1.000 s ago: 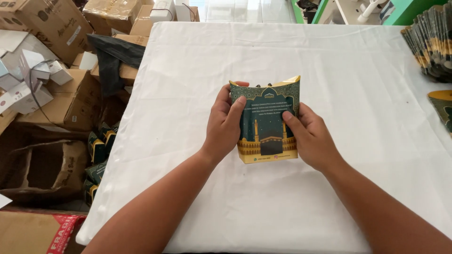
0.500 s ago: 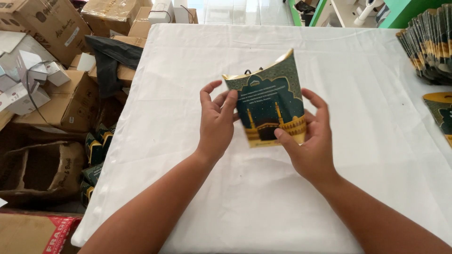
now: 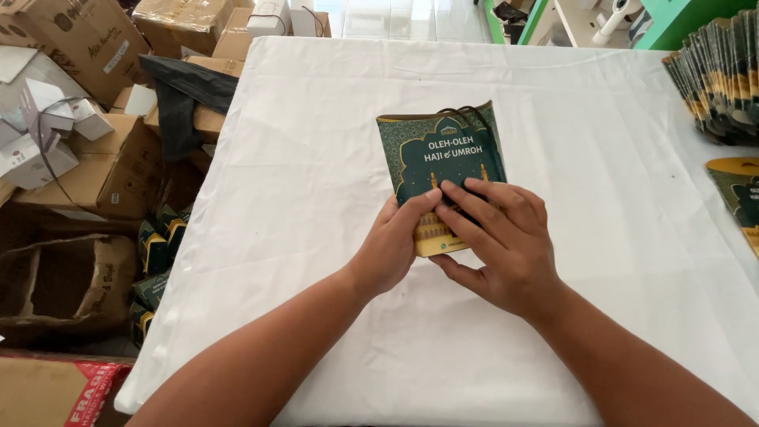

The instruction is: Assembling small cardboard souvenir boxes by folding flaps and tucking them into slots.

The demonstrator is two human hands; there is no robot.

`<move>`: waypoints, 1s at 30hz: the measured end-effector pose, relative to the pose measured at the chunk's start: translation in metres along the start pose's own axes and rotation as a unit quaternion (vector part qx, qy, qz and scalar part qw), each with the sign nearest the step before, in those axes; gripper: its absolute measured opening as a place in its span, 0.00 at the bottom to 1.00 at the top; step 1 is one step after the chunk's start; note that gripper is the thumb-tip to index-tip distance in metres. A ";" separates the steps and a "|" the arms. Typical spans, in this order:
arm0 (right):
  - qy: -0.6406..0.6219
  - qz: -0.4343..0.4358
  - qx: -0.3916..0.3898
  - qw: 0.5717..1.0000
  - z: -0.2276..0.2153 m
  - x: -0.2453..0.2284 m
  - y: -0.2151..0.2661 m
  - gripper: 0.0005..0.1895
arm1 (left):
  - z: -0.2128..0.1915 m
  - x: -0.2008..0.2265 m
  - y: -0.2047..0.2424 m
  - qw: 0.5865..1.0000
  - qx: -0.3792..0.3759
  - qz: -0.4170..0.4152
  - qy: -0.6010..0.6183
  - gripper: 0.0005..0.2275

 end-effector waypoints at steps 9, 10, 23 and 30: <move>-0.042 -0.006 -0.005 0.999 0.003 0.001 -0.002 0.32 | 0.007 0.010 -0.001 0.999 0.033 -0.029 -0.032 0.10; -0.054 -0.004 0.018 0.998 0.005 0.002 0.001 0.33 | 0.010 0.015 0.002 0.997 0.058 -0.004 -0.043 0.12; -0.145 0.114 -0.039 0.982 0.027 0.021 0.012 0.24 | -0.097 0.179 0.053 0.931 0.247 0.269 -0.015 0.08; -0.136 0.092 -0.104 0.981 0.020 0.027 0.017 0.24 | -0.231 0.258 0.171 0.866 0.352 0.315 -0.164 0.17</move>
Point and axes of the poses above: each hand's wrist, its own y-axis away from the middle knuckle, its own z-axis out of the palm, x = y × z, the point moved 2 cm from there along -y, towards the middle knuckle, and after that the axes turned 7 degrees about y, right-handed, at the moved point
